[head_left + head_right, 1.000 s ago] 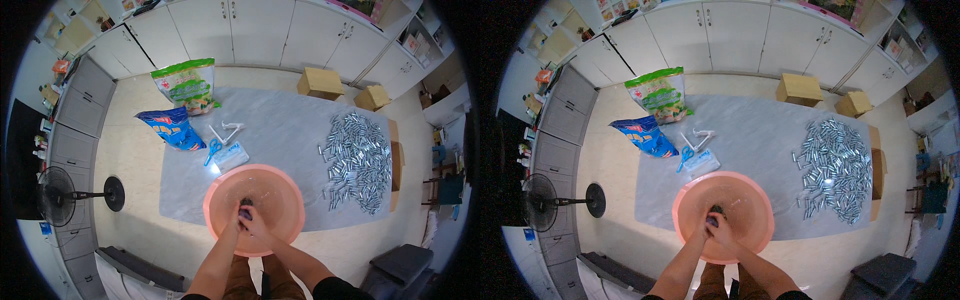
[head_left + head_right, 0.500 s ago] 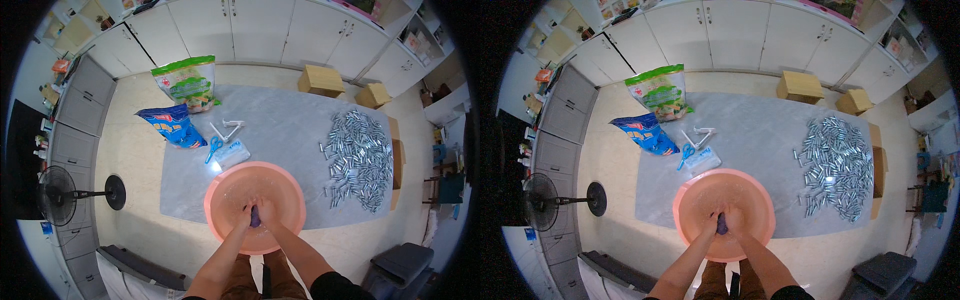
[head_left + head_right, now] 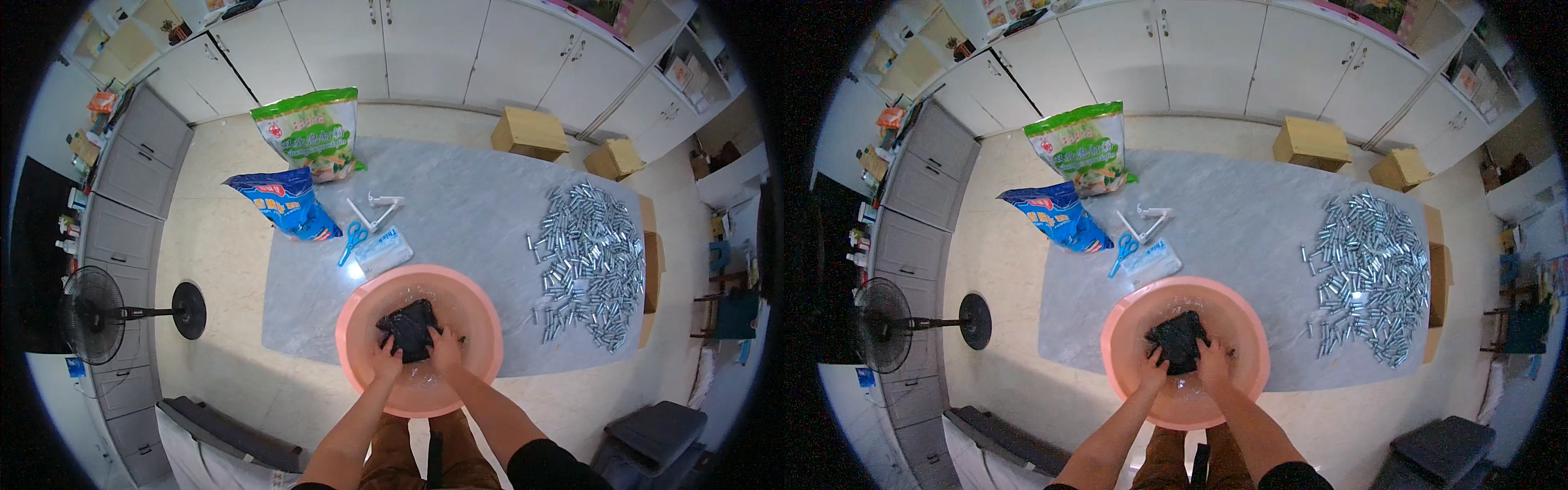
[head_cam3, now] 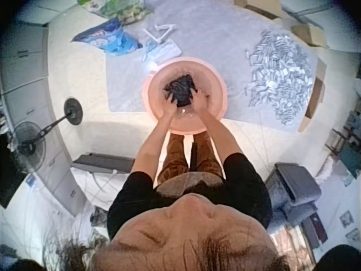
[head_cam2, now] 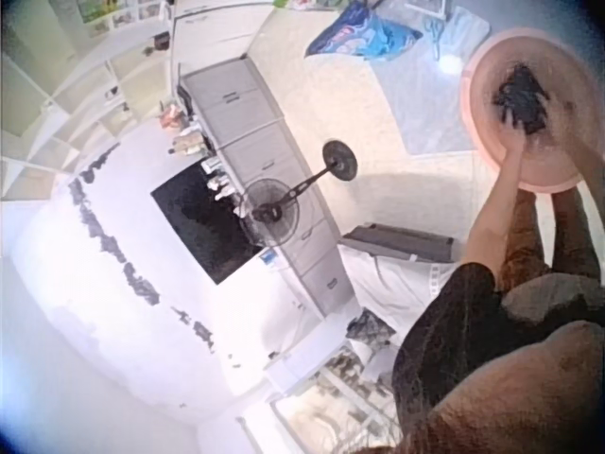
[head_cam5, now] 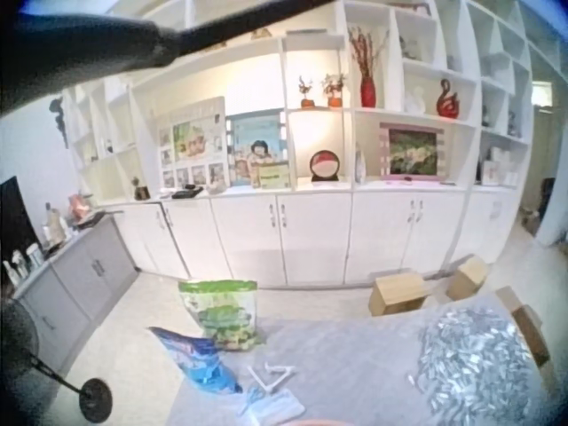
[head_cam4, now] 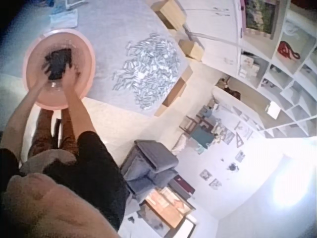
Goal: The person washes a dark piece of clothing by hand in a pink basin filled with water. They scrub the item indoors, then carry the basin outside to a courtyard area. The person pours out the soapy water, refills the basin with fresh water from a white bucket, and continues to scrub and rinse the clothing item before returning indoors.
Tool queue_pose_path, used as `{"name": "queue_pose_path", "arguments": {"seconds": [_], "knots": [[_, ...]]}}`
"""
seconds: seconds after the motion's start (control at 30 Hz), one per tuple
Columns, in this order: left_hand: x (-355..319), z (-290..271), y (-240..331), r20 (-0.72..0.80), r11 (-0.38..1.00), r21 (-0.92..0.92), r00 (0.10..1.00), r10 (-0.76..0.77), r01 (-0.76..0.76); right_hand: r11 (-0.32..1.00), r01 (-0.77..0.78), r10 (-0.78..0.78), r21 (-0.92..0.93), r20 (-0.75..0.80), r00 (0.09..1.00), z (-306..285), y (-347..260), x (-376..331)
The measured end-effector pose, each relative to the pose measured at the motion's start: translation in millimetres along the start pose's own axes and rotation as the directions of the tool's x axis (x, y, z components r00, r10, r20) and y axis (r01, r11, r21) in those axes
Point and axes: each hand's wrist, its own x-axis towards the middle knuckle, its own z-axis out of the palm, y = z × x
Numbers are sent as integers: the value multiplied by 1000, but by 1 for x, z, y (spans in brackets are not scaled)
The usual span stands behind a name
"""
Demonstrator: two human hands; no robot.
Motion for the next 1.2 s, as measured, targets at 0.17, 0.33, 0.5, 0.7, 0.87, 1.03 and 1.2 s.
{"name": "queue_pose_path", "arguments": {"seconds": [0.17, 0.33, 0.5, 0.7, 0.87, 1.03, 1.2], "knots": [[11, 35, -33, -44, 870, -394, 940, -338, 295, 819, -389, 296, 422, 272, 916, -12, -28, 15], [0, -52, 83, 585, 1, -803, 789, -189, 596, 709, -155, -31, 688, 250, 968, -71, -77, -23], [-3, -39, 49, 517, -21, -856, 853, -77, 517, 632, -3, -225, 775, 188, 956, -86, -89, -38], [-32, -67, 113, 561, -13, -821, 802, -203, 571, 105, -195, 247, 975, 164, 955, -55, -63, -11], [-42, -70, 129, 526, 178, -827, 846, -89, 533, -524, -464, 90, 714, 588, 804, -61, -56, -18], [-44, -62, 99, 413, 484, -763, 900, -143, 427, -193, -408, 141, 892, 437, 888, -80, -64, -15], [-67, -105, 121, 903, 25, -426, 426, -49, 905, 215, -207, 99, 954, 190, 977, -84, -73, -23]]}}
